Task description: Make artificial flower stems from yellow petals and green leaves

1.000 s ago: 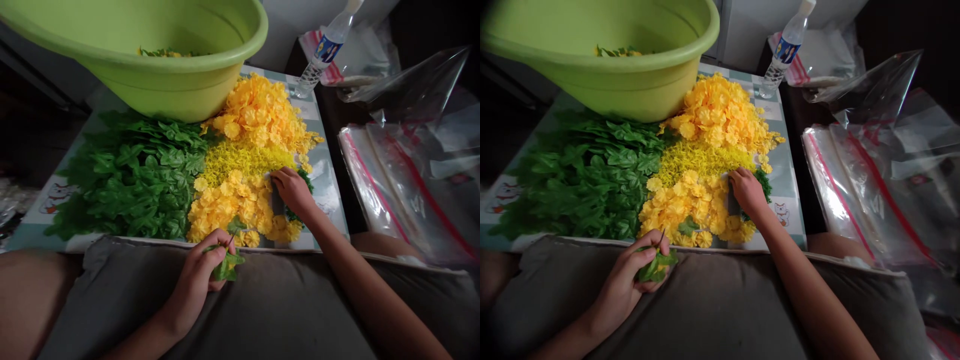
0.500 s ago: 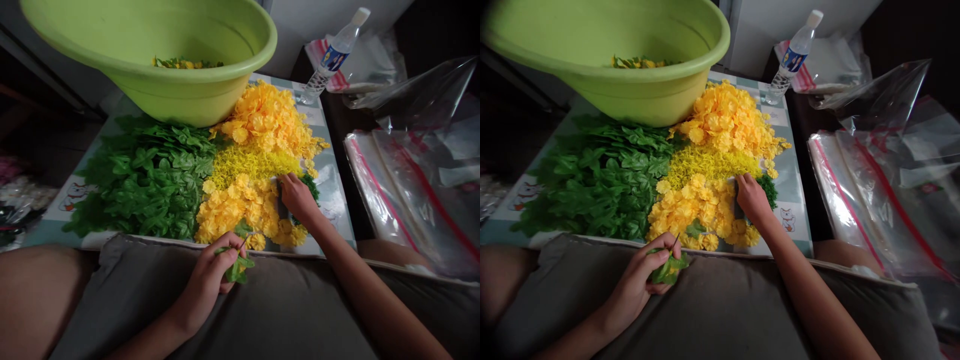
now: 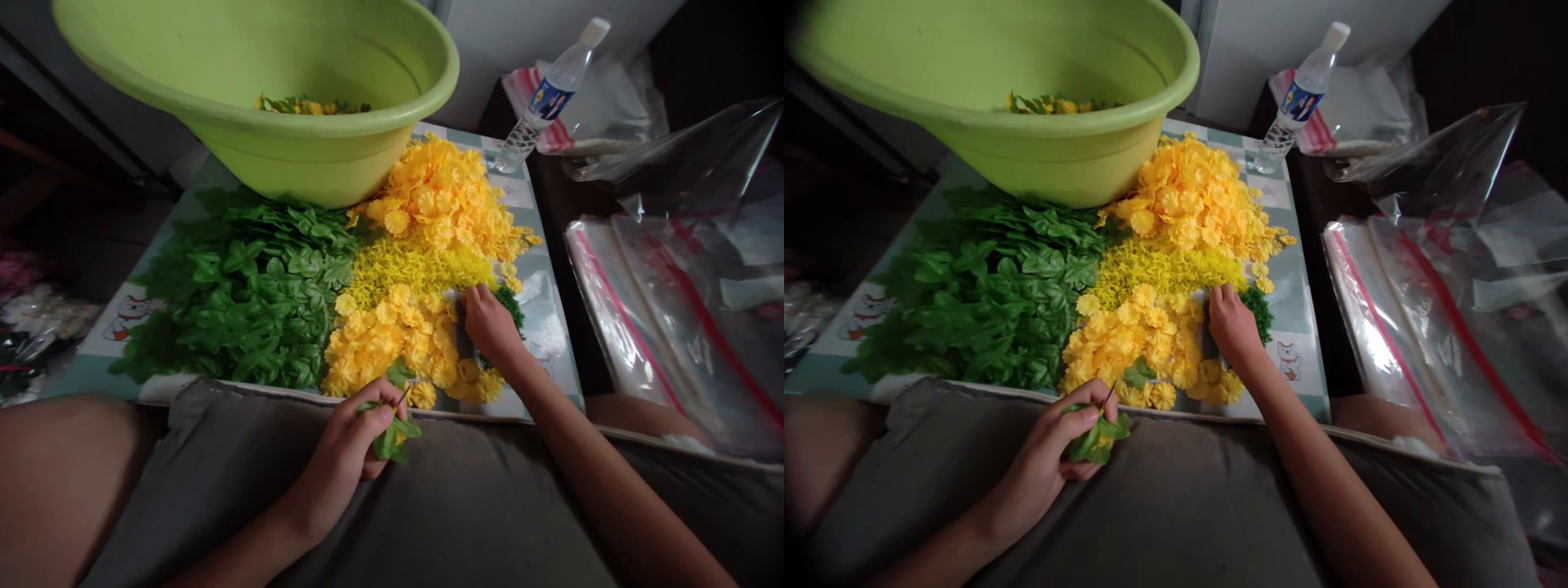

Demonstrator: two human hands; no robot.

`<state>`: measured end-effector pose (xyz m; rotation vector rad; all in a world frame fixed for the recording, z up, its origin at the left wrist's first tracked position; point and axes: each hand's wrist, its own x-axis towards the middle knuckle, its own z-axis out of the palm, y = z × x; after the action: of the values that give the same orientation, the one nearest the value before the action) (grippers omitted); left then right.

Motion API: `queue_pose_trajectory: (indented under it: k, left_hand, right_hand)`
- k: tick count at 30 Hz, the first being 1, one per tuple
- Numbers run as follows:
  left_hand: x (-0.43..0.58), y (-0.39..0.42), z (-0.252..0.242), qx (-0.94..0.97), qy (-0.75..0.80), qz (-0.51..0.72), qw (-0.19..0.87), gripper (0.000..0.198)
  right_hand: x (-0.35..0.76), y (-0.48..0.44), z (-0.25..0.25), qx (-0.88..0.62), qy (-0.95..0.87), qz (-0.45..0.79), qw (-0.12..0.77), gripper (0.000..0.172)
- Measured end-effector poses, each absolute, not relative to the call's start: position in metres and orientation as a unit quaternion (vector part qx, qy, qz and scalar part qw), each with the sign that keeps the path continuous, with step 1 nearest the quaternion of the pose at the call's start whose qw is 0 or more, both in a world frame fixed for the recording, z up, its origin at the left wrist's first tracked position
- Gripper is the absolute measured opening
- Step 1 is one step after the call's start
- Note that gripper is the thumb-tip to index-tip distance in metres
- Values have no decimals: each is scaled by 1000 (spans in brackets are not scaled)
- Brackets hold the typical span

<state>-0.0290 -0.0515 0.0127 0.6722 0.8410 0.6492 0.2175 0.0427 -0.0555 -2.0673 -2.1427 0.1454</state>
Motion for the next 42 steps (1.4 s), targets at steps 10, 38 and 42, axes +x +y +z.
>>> queue_pose_trajectory:
  k: [10, 38, 42]
  left_hand:
    - [-27, -48, 13, 306, 391, 325, 805, 16]
    - [-26, -51, 16, 349, 398, 272, 804, 24]
    - [-26, -51, 17, 345, 393, 272, 808, 24]
  right_hand:
    - [189, 26, -7, -651, -684, 238, 226, 19]
    - [153, -24, 29, -347, -331, 783, 397, 11]
    - [156, -24, 28, -348, -360, 769, 397, 11]
